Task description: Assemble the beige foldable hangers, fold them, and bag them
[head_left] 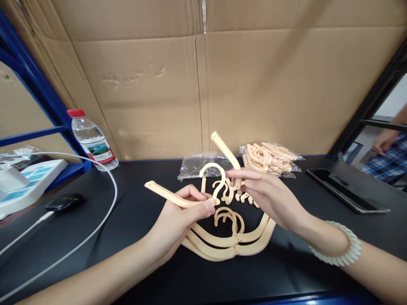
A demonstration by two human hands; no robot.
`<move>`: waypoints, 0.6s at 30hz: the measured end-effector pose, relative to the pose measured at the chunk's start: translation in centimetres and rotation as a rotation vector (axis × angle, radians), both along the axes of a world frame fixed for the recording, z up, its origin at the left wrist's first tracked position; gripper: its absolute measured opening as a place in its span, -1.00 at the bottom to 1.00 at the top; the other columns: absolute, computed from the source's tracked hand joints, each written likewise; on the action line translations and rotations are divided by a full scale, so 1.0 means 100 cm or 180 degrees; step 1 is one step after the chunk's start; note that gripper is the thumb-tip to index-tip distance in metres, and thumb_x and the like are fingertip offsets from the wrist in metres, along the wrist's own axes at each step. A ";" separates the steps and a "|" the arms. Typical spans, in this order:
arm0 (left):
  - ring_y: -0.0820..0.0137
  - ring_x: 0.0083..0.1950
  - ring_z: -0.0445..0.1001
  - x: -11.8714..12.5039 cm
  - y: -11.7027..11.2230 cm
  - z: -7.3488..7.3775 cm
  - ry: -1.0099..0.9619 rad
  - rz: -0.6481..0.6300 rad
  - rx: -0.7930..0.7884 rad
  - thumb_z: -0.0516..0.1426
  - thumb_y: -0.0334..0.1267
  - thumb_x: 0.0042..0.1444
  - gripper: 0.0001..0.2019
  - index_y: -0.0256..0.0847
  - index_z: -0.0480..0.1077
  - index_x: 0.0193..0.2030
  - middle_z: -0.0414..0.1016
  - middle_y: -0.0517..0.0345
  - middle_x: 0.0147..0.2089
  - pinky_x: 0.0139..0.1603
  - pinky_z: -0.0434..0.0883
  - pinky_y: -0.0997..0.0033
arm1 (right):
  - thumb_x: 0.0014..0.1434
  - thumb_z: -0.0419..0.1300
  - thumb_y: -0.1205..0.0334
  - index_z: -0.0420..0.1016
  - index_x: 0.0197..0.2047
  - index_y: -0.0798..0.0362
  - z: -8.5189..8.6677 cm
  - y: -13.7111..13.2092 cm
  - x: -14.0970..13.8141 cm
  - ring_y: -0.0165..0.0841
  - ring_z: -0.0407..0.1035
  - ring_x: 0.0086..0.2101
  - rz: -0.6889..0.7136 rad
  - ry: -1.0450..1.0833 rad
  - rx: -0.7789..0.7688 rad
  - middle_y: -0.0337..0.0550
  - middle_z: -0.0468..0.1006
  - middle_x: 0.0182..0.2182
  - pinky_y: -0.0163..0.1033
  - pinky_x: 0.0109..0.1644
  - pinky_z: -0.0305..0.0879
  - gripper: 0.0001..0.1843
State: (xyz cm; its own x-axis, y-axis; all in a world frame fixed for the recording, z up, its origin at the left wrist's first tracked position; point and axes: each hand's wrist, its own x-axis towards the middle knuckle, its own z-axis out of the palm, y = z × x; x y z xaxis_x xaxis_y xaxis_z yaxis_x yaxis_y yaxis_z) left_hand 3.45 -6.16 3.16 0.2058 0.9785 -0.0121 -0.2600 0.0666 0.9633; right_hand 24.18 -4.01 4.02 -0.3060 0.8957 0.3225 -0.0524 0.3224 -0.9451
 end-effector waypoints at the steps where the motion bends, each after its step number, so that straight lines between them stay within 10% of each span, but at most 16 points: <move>1: 0.54 -0.35 0.49 0.000 0.000 0.000 -0.0001 0.0009 -0.0001 0.39 -0.38 -0.10 -0.73 -0.28 0.34 -0.47 0.56 0.16 -0.36 -0.27 0.44 0.60 | 0.23 0.16 0.14 0.59 -0.09 -0.04 -0.002 -0.001 -0.002 -0.30 0.36 -0.21 -0.0019 0.0144 -0.0160 -0.14 0.53 -0.22 -0.13 -0.06 0.30 -0.75; 8: 0.57 -0.37 0.46 0.000 -0.001 -0.002 -0.0032 0.0021 0.0069 0.37 -0.39 -0.06 -0.75 -0.27 0.34 -0.47 0.56 0.16 -0.35 -0.30 0.41 0.63 | 0.15 0.29 0.26 0.36 -0.29 -0.02 -0.017 0.002 -0.006 -0.46 0.24 -0.37 -0.0042 0.1315 -0.0834 -0.23 0.58 -0.25 -0.34 -0.28 0.21 -0.85; 18: 0.55 -0.38 0.47 0.001 -0.003 0.001 -0.0074 -0.0067 0.0120 0.36 -0.42 -0.06 -0.75 -0.27 0.34 -0.49 0.57 0.16 -0.37 -0.30 0.40 0.61 | 0.06 0.37 0.25 0.55 -0.27 0.04 -0.018 -0.009 -0.018 -0.47 0.43 -0.35 0.0227 0.1172 -0.1088 -0.25 0.54 -0.37 -0.29 -0.14 0.43 -0.86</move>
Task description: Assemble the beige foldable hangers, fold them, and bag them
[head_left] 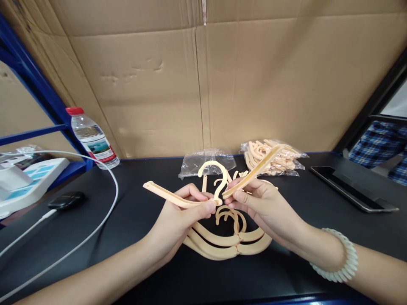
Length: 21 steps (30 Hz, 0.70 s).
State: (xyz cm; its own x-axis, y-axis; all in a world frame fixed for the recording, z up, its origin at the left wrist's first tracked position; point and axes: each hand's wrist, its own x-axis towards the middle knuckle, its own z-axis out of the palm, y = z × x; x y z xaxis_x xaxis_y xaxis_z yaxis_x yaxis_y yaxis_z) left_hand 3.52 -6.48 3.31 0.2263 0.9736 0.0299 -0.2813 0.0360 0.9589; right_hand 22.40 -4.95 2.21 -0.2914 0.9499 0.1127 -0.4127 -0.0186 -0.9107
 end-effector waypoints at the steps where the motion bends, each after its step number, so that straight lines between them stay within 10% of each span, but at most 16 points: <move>1: 0.55 -0.37 0.48 0.000 0.000 0.000 -0.0003 -0.0041 -0.0002 0.36 -0.43 -0.05 -0.76 -0.27 0.34 -0.49 0.59 0.16 -0.36 -0.29 0.40 0.60 | 0.05 0.37 0.24 0.56 -0.27 0.04 0.000 -0.001 0.000 -0.45 0.45 -0.35 0.0018 -0.0066 0.0013 -0.25 0.55 -0.38 -0.28 -0.13 0.44 -0.85; 21: 0.48 -0.32 0.55 -0.005 0.003 -0.003 -0.0581 -0.0608 -0.0037 0.31 -0.43 0.03 -0.84 -0.22 0.40 -0.43 0.60 0.18 -0.37 -0.24 0.46 0.56 | 0.14 0.31 0.22 0.53 -0.23 0.02 0.001 -0.012 -0.006 -0.38 0.55 -0.30 0.0362 -0.0129 0.0354 -0.21 0.59 -0.32 -0.27 -0.24 0.57 -0.89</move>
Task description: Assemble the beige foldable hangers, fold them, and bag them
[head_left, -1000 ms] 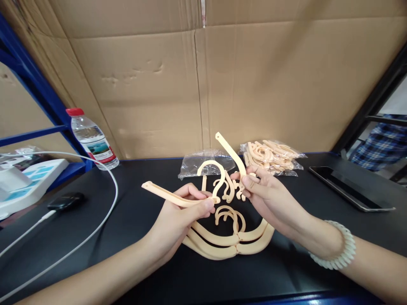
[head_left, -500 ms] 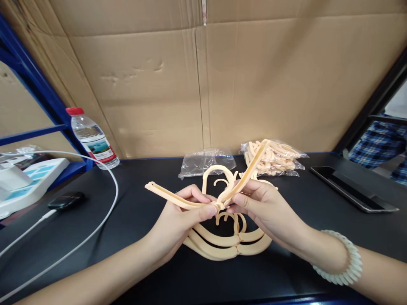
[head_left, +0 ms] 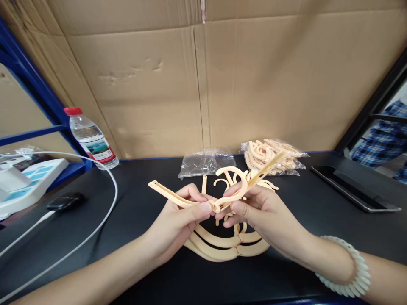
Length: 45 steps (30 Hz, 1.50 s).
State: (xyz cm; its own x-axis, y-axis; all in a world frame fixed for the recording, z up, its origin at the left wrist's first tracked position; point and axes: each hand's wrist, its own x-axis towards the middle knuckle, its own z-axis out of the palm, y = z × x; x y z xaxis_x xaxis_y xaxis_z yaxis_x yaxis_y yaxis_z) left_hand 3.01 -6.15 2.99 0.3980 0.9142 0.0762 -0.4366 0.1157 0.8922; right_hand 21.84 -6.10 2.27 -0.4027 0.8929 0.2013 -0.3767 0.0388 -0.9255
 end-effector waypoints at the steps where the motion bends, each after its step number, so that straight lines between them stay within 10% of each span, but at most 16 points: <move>1: 0.49 -0.32 0.55 0.000 0.000 0.000 -0.0046 -0.0011 -0.0041 0.32 -0.42 0.02 -0.84 -0.22 0.41 -0.43 0.60 0.18 -0.37 -0.24 0.46 0.57 | 0.13 0.33 0.22 0.53 -0.24 0.02 0.000 0.000 -0.001 -0.38 0.55 -0.32 -0.0035 0.0006 -0.0013 -0.21 0.59 -0.32 -0.27 -0.24 0.57 -0.88; 18: 0.52 -0.36 0.53 0.002 -0.005 0.002 -0.0002 -0.0128 0.0065 0.31 -0.43 0.04 -0.84 -0.21 0.39 -0.42 0.61 0.19 -0.38 -0.34 0.39 0.64 | 0.05 0.38 0.29 0.61 -0.32 0.00 0.004 -0.012 -0.007 -0.44 0.55 -0.45 -0.0278 0.0160 -0.0111 -0.24 0.66 -0.45 -0.34 -0.26 0.56 -0.93; 38: 0.44 -0.25 0.59 0.015 -0.011 -0.016 0.0398 0.0996 0.0417 0.30 -0.42 0.04 -0.77 -0.23 0.31 -0.48 0.63 0.20 -0.32 -0.13 0.49 0.46 | 0.11 0.35 0.18 0.56 -0.28 0.08 -0.011 -0.010 -0.013 -0.45 0.54 -0.39 -0.0686 0.0037 -0.0161 -0.19 0.65 -0.41 -0.39 -0.25 0.52 -0.85; 45: 0.46 -0.28 0.56 0.007 -0.008 -0.005 0.0512 0.0828 0.0167 0.34 -0.38 -0.02 -0.76 -0.25 0.34 -0.51 0.61 0.18 -0.39 -0.20 0.48 0.55 | -0.02 0.41 0.27 0.55 -0.36 0.08 0.014 0.007 0.009 -0.48 0.49 -0.46 -0.0534 -0.0661 0.0188 -0.23 0.60 -0.45 -0.46 -0.43 0.45 -0.85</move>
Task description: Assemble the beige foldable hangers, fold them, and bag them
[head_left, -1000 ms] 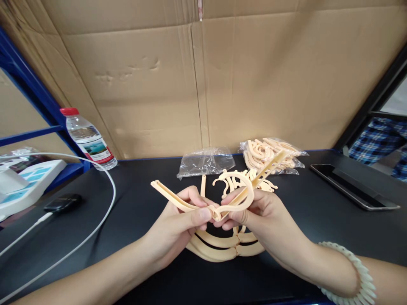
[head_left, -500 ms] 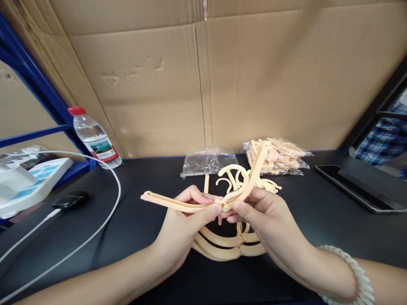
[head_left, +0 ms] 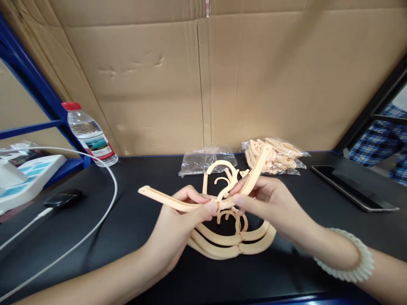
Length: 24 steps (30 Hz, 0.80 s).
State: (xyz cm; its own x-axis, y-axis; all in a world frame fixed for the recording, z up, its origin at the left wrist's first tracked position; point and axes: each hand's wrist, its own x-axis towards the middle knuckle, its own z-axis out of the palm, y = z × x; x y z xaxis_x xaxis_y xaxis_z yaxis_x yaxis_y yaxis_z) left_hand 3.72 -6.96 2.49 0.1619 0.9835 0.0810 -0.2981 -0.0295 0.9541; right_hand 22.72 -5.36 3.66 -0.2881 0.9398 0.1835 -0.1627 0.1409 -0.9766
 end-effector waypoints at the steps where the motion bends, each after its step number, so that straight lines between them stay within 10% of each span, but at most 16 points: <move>1: 0.50 -0.30 0.55 -0.002 0.001 0.002 -0.0011 0.0043 -0.0036 0.36 -0.38 -0.04 -0.75 -0.25 0.34 -0.52 0.60 0.19 -0.40 -0.23 0.46 0.62 | 0.02 0.39 0.25 0.55 -0.38 0.08 0.005 0.005 0.008 -0.51 0.46 -0.49 0.0059 -0.0045 0.0036 -0.24 0.58 -0.47 -0.48 -0.47 0.41 -0.87; 11: 0.56 -0.37 0.50 -0.035 0.028 0.024 0.0345 -0.0675 -0.0384 0.38 -0.27 -0.06 -0.84 -0.22 0.48 -0.44 0.56 0.22 -0.32 -0.38 0.46 0.70 | -0.05 0.44 0.27 0.59 -0.34 0.06 0.035 0.050 0.100 -0.41 0.51 -0.54 0.0922 -0.1352 0.0289 -0.20 0.62 -0.51 -0.39 -0.48 0.46 -0.83; 19: 0.41 -0.33 0.56 -0.063 0.053 0.036 0.2895 -0.1568 0.1158 0.31 -0.28 0.01 -0.93 -0.19 0.54 -0.36 0.61 0.18 -0.36 -0.26 0.49 0.50 | 0.06 0.37 0.18 0.63 -0.18 0.11 0.031 0.050 0.099 -0.34 0.54 -0.26 0.1610 -0.2623 0.0674 -0.11 0.63 -0.24 -0.31 -0.15 0.48 -0.75; 24: 0.43 -0.29 0.54 -0.059 0.054 0.033 0.3399 -0.1825 0.1887 0.26 -0.27 0.09 -0.90 -0.17 0.56 -0.23 0.60 0.17 -0.28 -0.20 0.46 0.51 | 0.15 0.29 0.17 0.65 -0.22 0.13 0.023 0.049 0.086 -0.34 0.51 -0.27 0.1833 -0.2944 0.0827 -0.09 0.60 -0.29 -0.26 -0.16 0.45 -0.78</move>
State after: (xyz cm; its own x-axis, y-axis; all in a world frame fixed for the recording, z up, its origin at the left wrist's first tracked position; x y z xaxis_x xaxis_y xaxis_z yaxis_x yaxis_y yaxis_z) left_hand -2.14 -1.57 5.83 0.7852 0.6176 0.0441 0.4670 -0.6375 0.6128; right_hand 31.36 -0.45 5.98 -0.7948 0.5867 -0.1551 0.5040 0.4958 -0.7072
